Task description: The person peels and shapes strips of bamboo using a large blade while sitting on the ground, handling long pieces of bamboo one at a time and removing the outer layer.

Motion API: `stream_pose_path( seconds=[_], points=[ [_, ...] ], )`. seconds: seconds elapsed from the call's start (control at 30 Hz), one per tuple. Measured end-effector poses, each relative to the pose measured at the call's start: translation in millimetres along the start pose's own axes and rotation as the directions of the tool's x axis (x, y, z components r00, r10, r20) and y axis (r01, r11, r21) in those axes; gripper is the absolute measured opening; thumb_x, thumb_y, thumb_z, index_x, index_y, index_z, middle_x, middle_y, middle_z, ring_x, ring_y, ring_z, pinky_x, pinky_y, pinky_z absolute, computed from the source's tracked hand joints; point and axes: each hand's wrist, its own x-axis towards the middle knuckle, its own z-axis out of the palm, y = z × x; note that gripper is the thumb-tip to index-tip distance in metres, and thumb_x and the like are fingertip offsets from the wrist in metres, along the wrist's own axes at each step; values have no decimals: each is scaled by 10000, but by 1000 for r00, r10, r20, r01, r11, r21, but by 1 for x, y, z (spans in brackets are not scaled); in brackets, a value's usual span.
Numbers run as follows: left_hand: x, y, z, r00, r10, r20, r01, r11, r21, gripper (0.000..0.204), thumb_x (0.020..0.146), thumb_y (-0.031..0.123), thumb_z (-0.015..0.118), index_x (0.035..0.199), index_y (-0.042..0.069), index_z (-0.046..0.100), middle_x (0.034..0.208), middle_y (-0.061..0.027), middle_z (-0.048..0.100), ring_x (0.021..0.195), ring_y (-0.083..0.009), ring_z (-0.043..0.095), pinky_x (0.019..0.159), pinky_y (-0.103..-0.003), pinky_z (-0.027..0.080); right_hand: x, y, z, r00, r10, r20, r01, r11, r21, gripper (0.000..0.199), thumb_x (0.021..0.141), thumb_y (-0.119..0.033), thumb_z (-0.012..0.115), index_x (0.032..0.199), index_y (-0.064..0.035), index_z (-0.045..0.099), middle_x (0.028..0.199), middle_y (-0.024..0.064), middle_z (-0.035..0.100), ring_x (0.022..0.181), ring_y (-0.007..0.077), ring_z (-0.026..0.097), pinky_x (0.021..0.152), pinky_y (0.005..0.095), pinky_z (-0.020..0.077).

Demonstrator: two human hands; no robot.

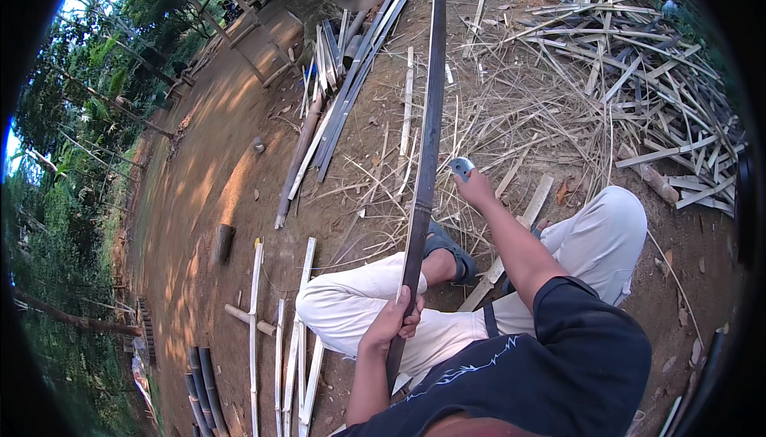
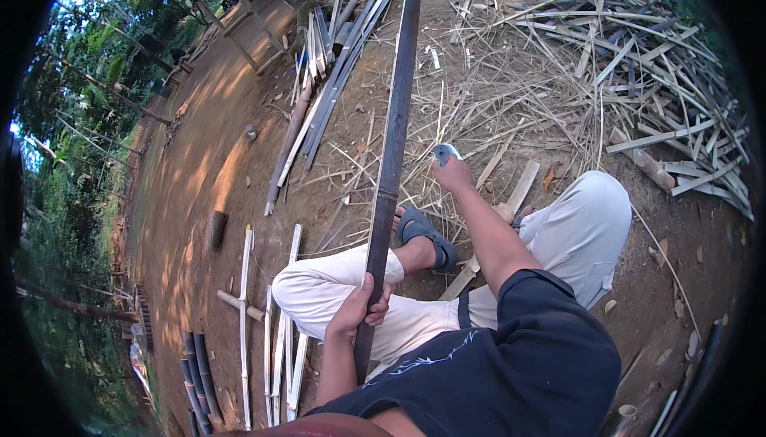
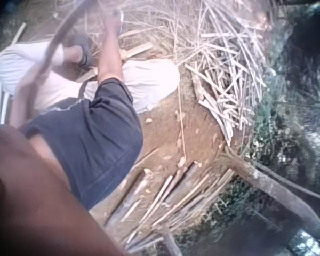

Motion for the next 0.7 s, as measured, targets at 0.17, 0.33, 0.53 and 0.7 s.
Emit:
stream_pose_path(
  seconds=[0.17, 0.33, 0.53, 0.7],
  points=[
    [19, -5, -3, 969, 8, 248, 13, 997, -80, 711, 968, 720, 284, 958, 41, 498, 569, 71, 340, 412, -30, 301, 423, -204, 308, -36, 173, 33, 1000, 2, -21, -10, 915, -403, 652, 840, -289, 650, 1365, 30, 432, 1409, 258, 494, 1380, 399, 407, 1166, 491, 268],
    [27, -17, -35, 942, 5, 337, 73, 973, -217, 734, 960, 735, 286, 958, 36, 510, 561, 75, 337, 400, -32, 309, 402, -203, 309, -79, 104, 31, 981, 45, 187, 76, 802, -593, 596, 801, -275, 623, 1295, 19, 466, 1238, 258, 631, 1231, 380, 570, 1163, 521, 244],
    [67, -35, -67, 805, 63, 590, 231, 883, -409, 781, 958, 736, 307, 999, 1, 570, 565, 62, 349, 397, -33, 320, 381, -204, 307, -112, 74, 13, 945, 259, 200, -169, 909, -381, 537, 753, -301, 582, 1175, 13, 691, 1255, 225, 659, 1218, 366, 605, 1113, 514, 332],
    [92, -48, -58, 756, 89, 648, 265, 864, -428, 800, 967, 730, 291, 1019, -16, 576, 548, 66, 343, 384, -33, 317, 377, -206, 320, -105, 118, 8, 908, 365, 205, -394, 911, 120, 548, 800, -462, 673, 929, 68, 725, 899, 205, 730, 865, 323, 717, 783, 425, 525]
  ],
)
